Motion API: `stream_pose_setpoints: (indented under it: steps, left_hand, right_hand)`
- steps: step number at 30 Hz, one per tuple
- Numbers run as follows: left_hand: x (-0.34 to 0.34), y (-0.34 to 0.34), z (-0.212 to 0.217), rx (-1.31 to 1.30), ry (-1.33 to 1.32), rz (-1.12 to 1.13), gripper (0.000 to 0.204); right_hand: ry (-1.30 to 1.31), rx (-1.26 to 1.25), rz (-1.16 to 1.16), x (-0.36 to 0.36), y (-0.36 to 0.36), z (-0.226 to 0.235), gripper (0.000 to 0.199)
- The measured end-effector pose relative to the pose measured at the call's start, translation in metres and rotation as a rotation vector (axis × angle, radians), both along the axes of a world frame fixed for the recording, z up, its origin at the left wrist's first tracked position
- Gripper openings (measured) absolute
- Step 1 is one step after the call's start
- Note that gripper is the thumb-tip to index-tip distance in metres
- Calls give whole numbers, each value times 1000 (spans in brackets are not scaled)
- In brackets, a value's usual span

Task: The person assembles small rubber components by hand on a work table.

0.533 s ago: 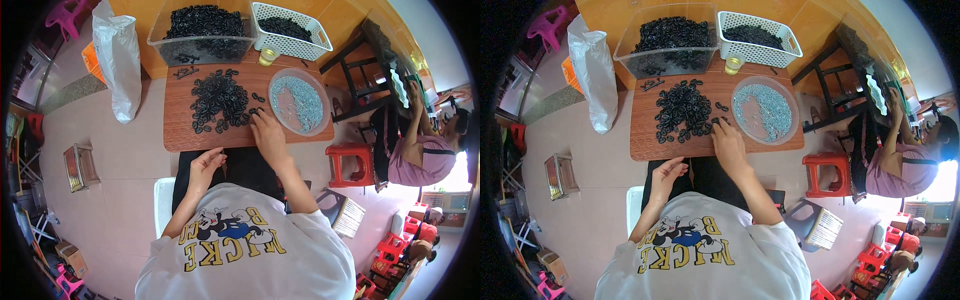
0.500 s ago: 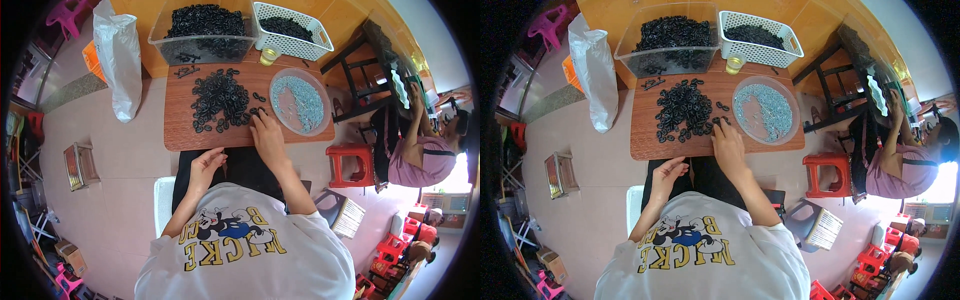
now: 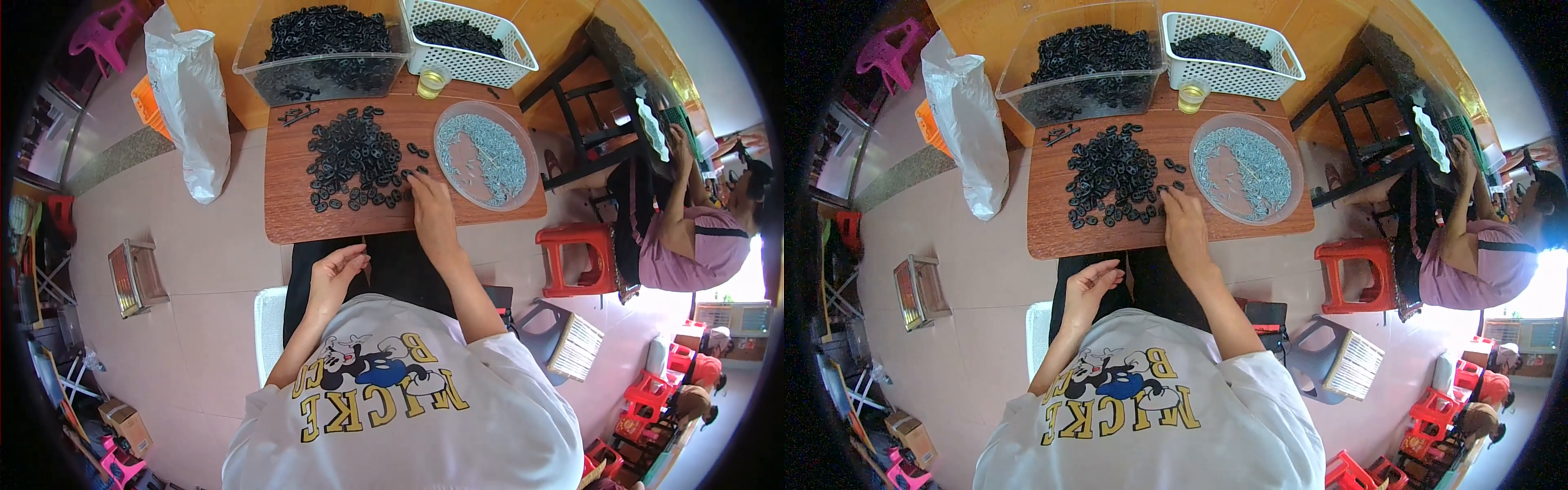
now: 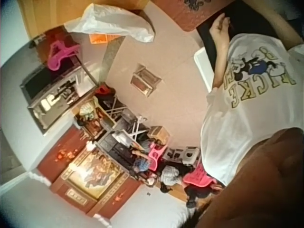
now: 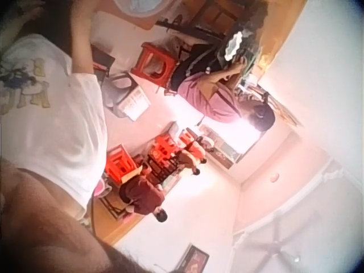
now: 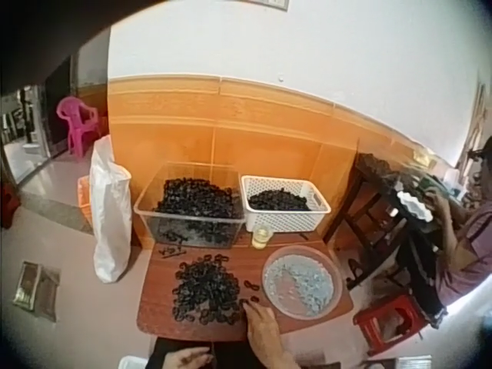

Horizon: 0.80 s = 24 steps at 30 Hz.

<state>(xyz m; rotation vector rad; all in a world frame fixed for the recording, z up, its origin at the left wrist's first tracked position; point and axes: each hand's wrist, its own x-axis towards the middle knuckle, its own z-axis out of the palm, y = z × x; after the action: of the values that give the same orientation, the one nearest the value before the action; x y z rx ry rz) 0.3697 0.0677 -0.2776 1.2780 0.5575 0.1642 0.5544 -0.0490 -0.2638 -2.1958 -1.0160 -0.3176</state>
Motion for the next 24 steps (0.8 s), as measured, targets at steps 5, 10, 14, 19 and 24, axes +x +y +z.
stream_pose_setpoints:
  steps: [5,10,14,19,24]
  left_hand:
    - [0,-2,2,-3,1,-10,26]
    - [-2,0,0,-4,4,2,25]
    - [3,3,7,-4,6,8,24]
    - [27,6,20,-42,-75,83,24]
    - [50,1,15,-153,-163,100,26]
  right_hand:
    - [-44,-67,32,20,16,2,27]
    - [11,-179,24,24,20,8,25]
    - [-49,-28,-6,24,16,11,26]
    - [469,249,-68,-2,13,28,26]
    - [61,126,-42,-1,7,8,25]
